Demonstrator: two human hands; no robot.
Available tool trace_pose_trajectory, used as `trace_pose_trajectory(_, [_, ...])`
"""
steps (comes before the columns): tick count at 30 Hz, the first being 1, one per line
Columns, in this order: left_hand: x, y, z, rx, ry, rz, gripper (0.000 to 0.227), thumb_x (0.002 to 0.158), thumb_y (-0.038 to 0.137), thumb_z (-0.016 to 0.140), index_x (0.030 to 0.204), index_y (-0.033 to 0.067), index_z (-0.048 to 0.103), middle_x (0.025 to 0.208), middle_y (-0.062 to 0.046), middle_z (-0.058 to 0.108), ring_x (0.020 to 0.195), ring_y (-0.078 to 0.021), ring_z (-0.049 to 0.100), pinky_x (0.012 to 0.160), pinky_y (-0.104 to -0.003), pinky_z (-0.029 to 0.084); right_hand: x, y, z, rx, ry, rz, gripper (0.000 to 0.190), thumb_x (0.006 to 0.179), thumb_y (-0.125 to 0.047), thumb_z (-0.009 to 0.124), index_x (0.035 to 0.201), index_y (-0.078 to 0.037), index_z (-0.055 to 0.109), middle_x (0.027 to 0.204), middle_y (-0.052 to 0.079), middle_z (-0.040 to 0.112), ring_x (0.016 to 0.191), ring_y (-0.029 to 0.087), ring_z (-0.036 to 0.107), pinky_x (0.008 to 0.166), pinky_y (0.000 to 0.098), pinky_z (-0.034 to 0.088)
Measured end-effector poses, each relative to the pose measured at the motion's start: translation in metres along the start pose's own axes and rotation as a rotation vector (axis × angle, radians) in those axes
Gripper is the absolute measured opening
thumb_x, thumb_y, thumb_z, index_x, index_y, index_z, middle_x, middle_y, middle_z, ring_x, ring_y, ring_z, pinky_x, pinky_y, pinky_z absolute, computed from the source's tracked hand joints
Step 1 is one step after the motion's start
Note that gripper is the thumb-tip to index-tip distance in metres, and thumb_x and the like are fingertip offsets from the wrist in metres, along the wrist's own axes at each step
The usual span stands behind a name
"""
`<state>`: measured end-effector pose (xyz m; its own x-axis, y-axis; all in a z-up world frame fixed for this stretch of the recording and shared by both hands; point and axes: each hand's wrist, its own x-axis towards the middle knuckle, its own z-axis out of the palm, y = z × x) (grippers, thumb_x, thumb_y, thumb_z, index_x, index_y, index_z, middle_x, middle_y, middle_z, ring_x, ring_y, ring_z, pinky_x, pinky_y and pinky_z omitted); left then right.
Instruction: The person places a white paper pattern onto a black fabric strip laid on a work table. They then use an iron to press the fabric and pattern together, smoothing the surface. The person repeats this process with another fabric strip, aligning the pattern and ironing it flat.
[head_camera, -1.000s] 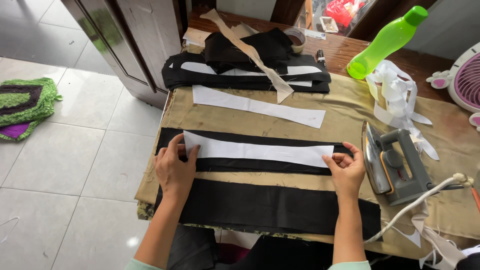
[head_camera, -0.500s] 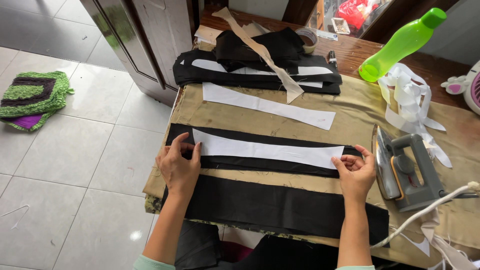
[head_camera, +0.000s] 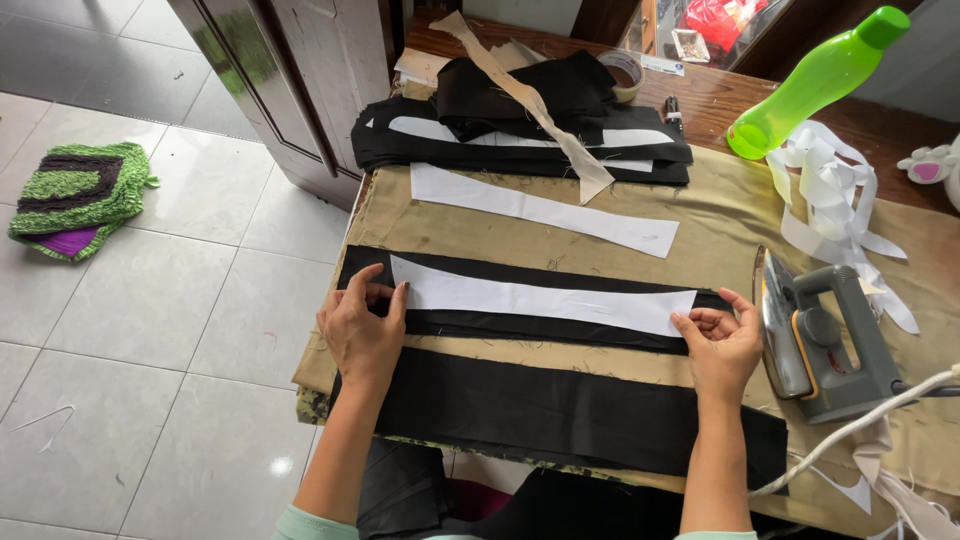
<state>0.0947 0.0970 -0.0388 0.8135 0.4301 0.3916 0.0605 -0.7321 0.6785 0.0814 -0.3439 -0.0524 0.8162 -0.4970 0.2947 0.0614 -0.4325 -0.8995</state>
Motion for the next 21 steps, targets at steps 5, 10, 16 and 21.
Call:
trace_pose_trajectory(5, [-0.014, 0.028, -0.014, 0.134, 0.109, 0.222, 0.046, 0.091, 0.022, 0.077, 0.135, 0.0128, 0.066, 0.107, -0.005, 0.076, 0.105, -0.0277, 0.065, 0.086, -0.043, 0.046, -0.001, -0.008, -0.007, -0.050, -0.018, 0.003, 0.072, 0.078, 0.003, 0.091, 0.138, 0.004, 0.052, 0.091, 0.018, 0.070, 0.072, 0.016, 0.066, 0.070, 0.0259, 0.057])
trace_pose_trajectory(10, [-0.057, 0.054, -0.022, 0.196, -0.509, 0.546, 0.076, 0.103, 0.058, 0.046, 0.162, 0.0144, 0.030, 0.171, -0.011, 0.020, 0.158, -0.0367, 0.006, 0.125, -0.056, 0.010, -0.031, -0.068, -0.018, -0.559, -0.072, -0.312, 0.041, 0.095, -0.011, 0.078, 0.133, 0.000, 0.067, 0.116, 0.015, 0.068, 0.097, 0.026, 0.066, 0.080, 0.0393, 0.056])
trace_pose_trajectory(16, [-0.059, 0.052, -0.023, 0.229, -0.497, 0.570, 0.069, 0.103, 0.054, 0.048, 0.159, 0.0162, 0.038, 0.168, -0.008, 0.029, 0.157, -0.0351, 0.016, 0.123, -0.055, 0.016, -0.072, -0.057, 0.003, -0.857, -0.451, -0.134, 0.079, 0.094, -0.065, 0.041, 0.160, -0.022, 0.037, 0.171, 0.009, 0.027, 0.158, 0.032, 0.019, 0.123, 0.0603, 0.016])
trace_pose_trajectory(21, [-0.058, 0.053, -0.026, 0.242, -0.491, 0.583, 0.068, 0.102, 0.055, 0.048, 0.159, 0.0186, 0.040, 0.167, -0.006, 0.034, 0.156, -0.0390, 0.019, 0.122, -0.052, 0.021, -0.083, -0.054, 0.009, -0.838, -0.243, -0.356, 0.060, 0.099, -0.049, 0.056, 0.149, -0.017, 0.057, 0.162, 0.011, 0.046, 0.153, 0.034, 0.038, 0.117, 0.0602, 0.032])
